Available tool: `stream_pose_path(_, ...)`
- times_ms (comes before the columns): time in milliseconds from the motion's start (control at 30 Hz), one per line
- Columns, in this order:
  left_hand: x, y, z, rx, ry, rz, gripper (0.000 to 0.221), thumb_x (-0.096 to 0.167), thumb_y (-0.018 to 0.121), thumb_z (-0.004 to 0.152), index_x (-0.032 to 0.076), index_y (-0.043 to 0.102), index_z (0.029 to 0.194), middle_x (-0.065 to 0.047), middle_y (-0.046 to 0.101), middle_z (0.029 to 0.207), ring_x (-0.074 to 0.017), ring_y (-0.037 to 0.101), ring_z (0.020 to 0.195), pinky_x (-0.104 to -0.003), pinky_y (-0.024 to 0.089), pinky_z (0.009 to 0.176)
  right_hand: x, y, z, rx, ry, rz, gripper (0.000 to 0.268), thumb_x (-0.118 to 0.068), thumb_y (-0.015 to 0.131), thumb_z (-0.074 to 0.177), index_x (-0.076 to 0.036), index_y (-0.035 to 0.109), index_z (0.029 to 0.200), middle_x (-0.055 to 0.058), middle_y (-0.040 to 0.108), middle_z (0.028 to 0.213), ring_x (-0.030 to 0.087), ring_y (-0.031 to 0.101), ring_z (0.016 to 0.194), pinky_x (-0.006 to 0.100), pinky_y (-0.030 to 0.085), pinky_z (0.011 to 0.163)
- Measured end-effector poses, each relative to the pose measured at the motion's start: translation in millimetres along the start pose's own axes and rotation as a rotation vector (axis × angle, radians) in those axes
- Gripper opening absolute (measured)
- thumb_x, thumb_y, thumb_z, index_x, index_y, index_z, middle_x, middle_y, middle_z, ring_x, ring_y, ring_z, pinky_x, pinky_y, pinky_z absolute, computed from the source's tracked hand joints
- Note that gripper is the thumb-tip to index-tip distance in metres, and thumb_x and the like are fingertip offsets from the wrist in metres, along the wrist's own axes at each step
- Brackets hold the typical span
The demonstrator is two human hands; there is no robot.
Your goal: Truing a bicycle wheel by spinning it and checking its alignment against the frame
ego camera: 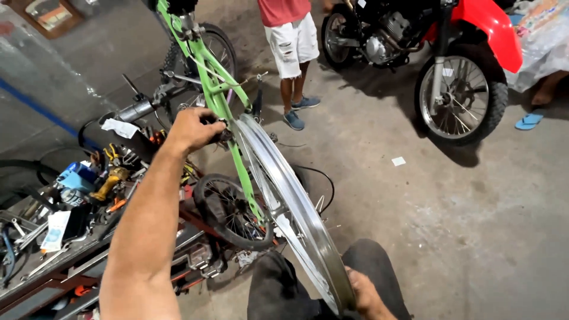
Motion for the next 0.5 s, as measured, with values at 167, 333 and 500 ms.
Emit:
stream_pose_path(167, 0.9, 0.0, -6.3, 0.014, -0.039, -0.026, 0.048, 0.026, 0.074, 0.097, 0.013, 0.063, 0.142, -0.017, 0.05, 0.158, -0.024, 0.075, 0.107, -0.046, 0.042, 0.122, -31.6, 37.2, -17.0, 0.016, 0.482, 0.066, 0.069, -0.035, 0.062, 0.09, -0.004, 0.062, 0.152, 0.012, 0.073, 0.145, 0.023, 0.067, 0.131, 0.034, 0.048, 0.111)
stream_pose_path(333, -15.4, 8.7, 14.0, 0.105, 0.067, 0.078, 0.049, 0.029, 0.073, 0.098, 0.013, 0.062, 0.143, -0.017, 0.048, 0.16, -0.0201, 0.068, 0.099, -0.036, 0.05, 0.109, -52.0, 43.3, -10.6, -0.071, 0.323, 0.074, 0.079, -0.049, 0.056, 0.09, -0.002, 0.055, 0.153, 0.015, 0.069, 0.148, 0.026, 0.065, 0.133, 0.039, 0.049, 0.109)
stream_pose_path(500, -14.1, 8.9, 13.8, 0.138, 0.096, 0.071, 0.044, 0.027, 0.073, 0.098, 0.012, 0.065, 0.139, -0.017, 0.048, 0.16, -0.0232, 0.072, 0.114, -0.039, 0.048, 0.114, -76.6, 51.6, -5.2, -0.13, 0.133, 0.102, 0.09, -0.064, 0.05, 0.09, -0.001, 0.049, 0.154, 0.018, 0.064, 0.15, 0.03, 0.063, 0.135, 0.044, 0.051, 0.107)
Point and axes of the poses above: each hand's wrist, its own z-axis towards the middle knuckle, its own y-axis out of the palm, x = y × z, the point moved 8 cm from there along z, towards the middle knuckle
